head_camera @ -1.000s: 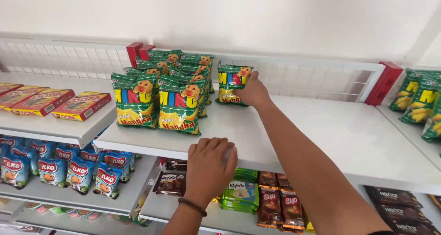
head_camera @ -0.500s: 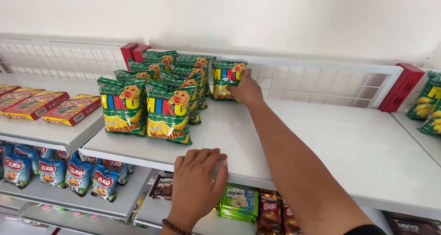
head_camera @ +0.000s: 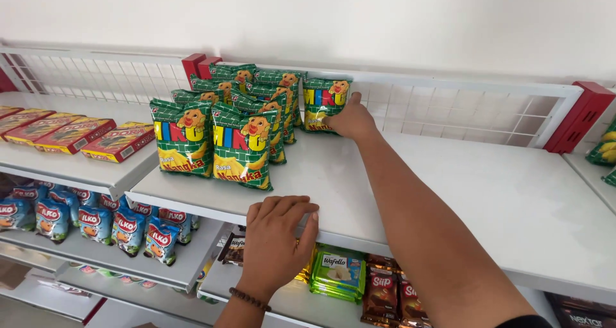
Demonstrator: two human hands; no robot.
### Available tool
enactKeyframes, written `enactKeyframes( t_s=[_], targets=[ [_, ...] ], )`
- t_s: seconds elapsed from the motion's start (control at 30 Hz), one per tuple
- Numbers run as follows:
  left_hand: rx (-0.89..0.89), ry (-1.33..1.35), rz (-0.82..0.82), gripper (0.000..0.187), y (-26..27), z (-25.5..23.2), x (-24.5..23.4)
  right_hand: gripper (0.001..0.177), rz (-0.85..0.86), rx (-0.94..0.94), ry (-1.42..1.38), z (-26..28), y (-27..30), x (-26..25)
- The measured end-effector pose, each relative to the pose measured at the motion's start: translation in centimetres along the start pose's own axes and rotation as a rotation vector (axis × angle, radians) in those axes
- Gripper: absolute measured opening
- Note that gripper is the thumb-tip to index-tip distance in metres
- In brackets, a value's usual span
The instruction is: The person takes green and yellow snack bags from a cardboard box on the floor and places them neatly in rows on a retail shelf.
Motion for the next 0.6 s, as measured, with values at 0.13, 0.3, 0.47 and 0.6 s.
enactKeyframes(
  t_s=[0.13, 0.3, 0.47, 0.6],
  targets=[
    [0.073, 0.048, -0.125, 0.029, 0.8, -0.4, -1.4, 0.110, -0.014, 0.041, 0.119, 1.0, 3.3, -2.6],
    [0.050, 0.096, -0.256, 0.022, 4.7, 0.8, -5.8, 0.076, -0.295, -0.160, 0.060, 4.9, 9.0, -7.8],
    [-0.191, 0.156, -0.208, 0.020, 13.8, 8.8, -8.1, 0.045, -0.374, -0.404, -0.028, 9.2, 21.9, -4.6],
    [-0.560, 0.180, -0.164, 0.016, 27.9, 22.8, -8.2, 0.018, -0.175, -0.558, -0.175, 9.1, 31.1, 6.6]
  ],
)
Point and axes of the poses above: each hand's wrist, its own y-axis away from the middle knuckle, its own x-axis out of the palm, z = x × y, the point moved 10 cm from there along -y, towards the middle knuckle, and after that the axes turned 6 degrees about -y, right-handed, at the moved point
